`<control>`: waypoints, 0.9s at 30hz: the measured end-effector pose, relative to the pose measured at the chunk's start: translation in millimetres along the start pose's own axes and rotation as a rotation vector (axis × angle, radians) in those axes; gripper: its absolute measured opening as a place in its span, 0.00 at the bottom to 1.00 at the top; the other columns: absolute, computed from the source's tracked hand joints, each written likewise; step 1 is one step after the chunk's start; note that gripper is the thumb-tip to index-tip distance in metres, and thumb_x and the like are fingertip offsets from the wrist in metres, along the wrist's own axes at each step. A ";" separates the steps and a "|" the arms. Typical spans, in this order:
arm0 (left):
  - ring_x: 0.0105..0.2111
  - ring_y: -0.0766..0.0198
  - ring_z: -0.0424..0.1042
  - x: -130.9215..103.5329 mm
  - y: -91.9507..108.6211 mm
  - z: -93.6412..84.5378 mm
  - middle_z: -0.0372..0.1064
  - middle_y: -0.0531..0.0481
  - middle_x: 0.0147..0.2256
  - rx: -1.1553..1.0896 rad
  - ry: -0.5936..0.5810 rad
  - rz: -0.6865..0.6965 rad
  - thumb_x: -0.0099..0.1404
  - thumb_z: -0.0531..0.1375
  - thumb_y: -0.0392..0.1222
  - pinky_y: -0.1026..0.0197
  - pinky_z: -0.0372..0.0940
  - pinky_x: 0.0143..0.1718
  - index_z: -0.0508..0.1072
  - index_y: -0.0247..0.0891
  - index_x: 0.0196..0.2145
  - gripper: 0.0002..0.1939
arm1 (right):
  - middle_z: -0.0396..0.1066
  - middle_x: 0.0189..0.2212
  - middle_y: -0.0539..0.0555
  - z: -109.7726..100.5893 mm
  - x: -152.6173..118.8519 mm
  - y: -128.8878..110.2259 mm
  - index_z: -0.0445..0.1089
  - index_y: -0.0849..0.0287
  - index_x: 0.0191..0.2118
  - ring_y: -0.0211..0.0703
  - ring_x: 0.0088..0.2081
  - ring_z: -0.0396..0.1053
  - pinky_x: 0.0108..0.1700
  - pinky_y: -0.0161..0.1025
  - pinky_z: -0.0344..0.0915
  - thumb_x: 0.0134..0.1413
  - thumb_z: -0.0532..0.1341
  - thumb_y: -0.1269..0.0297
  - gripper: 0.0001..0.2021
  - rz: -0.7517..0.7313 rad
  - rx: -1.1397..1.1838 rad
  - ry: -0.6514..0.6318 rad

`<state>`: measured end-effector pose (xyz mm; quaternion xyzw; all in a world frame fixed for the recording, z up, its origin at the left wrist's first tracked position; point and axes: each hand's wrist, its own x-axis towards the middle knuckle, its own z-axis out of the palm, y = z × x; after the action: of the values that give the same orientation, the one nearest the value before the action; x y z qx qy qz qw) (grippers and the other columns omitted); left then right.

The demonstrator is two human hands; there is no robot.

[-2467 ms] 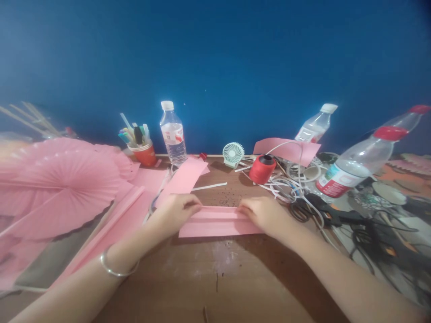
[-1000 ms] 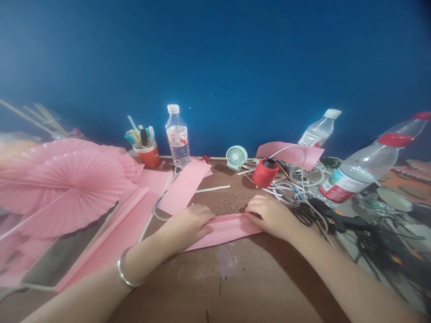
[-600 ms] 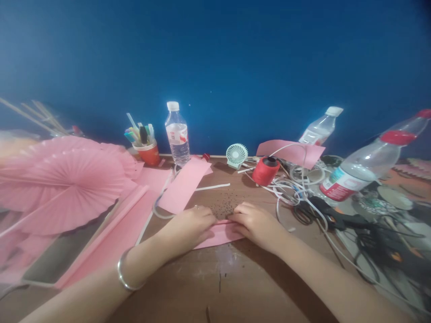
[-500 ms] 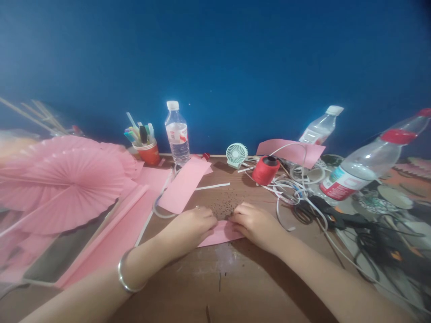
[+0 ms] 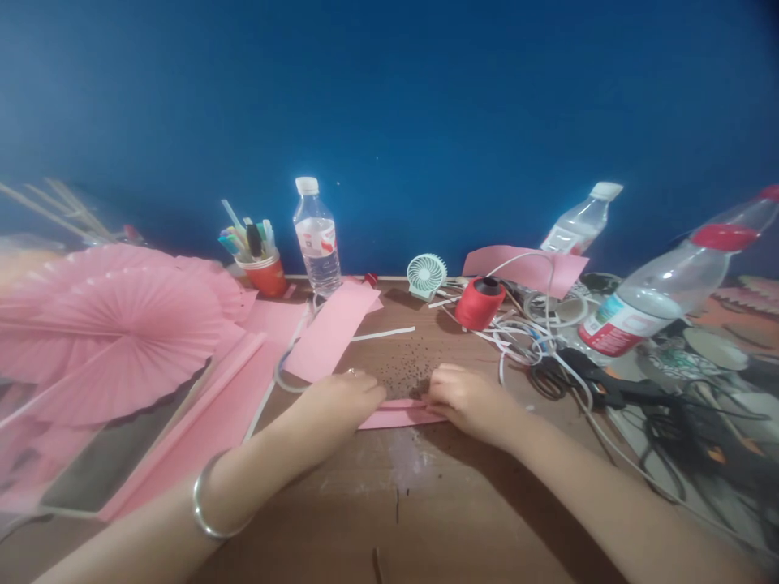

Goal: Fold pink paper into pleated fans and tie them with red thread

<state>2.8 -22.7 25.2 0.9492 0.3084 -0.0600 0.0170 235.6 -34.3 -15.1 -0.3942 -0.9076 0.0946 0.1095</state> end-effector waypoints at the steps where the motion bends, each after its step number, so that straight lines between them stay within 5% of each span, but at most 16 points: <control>1: 0.30 0.60 0.67 -1.5 3.5 -0.8 0.66 0.49 0.30 0.052 -0.015 0.011 0.57 0.53 0.27 0.59 0.62 0.30 0.67 0.35 0.32 0.07 | 0.66 0.28 0.52 -3.2 -0.8 -0.4 0.70 0.58 0.30 0.39 0.33 0.60 0.34 0.35 0.55 0.57 0.53 0.65 0.10 -0.038 -0.026 -0.037; 6: 0.31 0.56 0.69 -7.6 22.3 3.9 0.67 0.44 0.32 0.178 -0.095 0.011 0.54 0.53 0.23 0.57 0.65 0.27 0.69 0.33 0.32 0.11 | 0.65 0.29 0.52 -14.9 -7.0 -11.6 0.70 0.58 0.32 0.39 0.34 0.60 0.33 0.35 0.54 0.56 0.53 0.70 0.09 -0.042 -0.135 -0.156; 12: 0.32 0.55 0.69 -4.1 22.2 6.2 0.66 0.46 0.31 0.140 -0.046 -0.010 0.54 0.54 0.24 0.56 0.66 0.28 0.68 0.34 0.35 0.12 | 0.65 0.27 0.51 2.9 1.6 -25.4 0.66 0.60 0.28 0.38 0.31 0.61 0.31 0.33 0.54 0.55 0.53 0.73 0.07 0.102 0.011 -0.021; 15: 0.33 0.56 0.69 -1.4 19.4 3.0 0.67 0.46 0.32 0.121 -0.066 -0.077 0.53 0.54 0.23 0.57 0.66 0.31 0.69 0.33 0.33 0.12 | 0.65 0.27 0.49 4.7 5.8 -19.4 0.66 0.60 0.27 0.35 0.31 0.62 0.33 0.30 0.54 0.51 0.56 0.75 0.06 0.139 0.210 0.002; 19: 0.33 0.57 0.71 -7.0 24.0 4.0 0.69 0.44 0.34 0.176 -0.110 -0.183 0.50 0.53 0.20 0.57 0.67 0.34 0.70 0.32 0.36 0.16 | 0.65 0.23 0.48 -14.4 -1.5 -0.4 0.64 0.61 0.19 0.34 0.28 0.62 0.30 0.31 0.52 0.44 0.58 0.76 0.08 0.241 0.233 -0.155; 23: 0.29 0.55 0.72 -18.4 34.8 18.0 0.69 0.39 0.32 0.383 -0.012 -0.379 0.52 0.49 0.19 0.56 0.67 0.29 0.70 0.28 0.36 0.17 | 0.66 0.22 0.48 -31.3 -11.8 6.0 0.64 0.60 0.20 0.35 0.27 0.62 0.27 0.32 0.48 0.42 0.59 0.74 0.06 0.375 0.131 -0.289; 27: 0.29 0.55 0.72 -19.6 44.1 26.3 0.69 0.38 0.33 0.437 0.043 -0.331 0.50 0.50 0.19 0.57 0.67 0.27 0.69 0.29 0.43 0.23 | 0.67 0.26 0.48 -23.5 -10.4 -13.6 0.64 0.58 0.27 0.35 0.25 0.62 0.26 0.32 0.48 0.49 0.56 0.73 0.04 0.329 0.028 -0.223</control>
<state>10.3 -71.5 1.4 0.8681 0.4393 -0.1070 -0.2050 239.5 -49.1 9.7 -0.5228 -0.8360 0.1668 -0.0030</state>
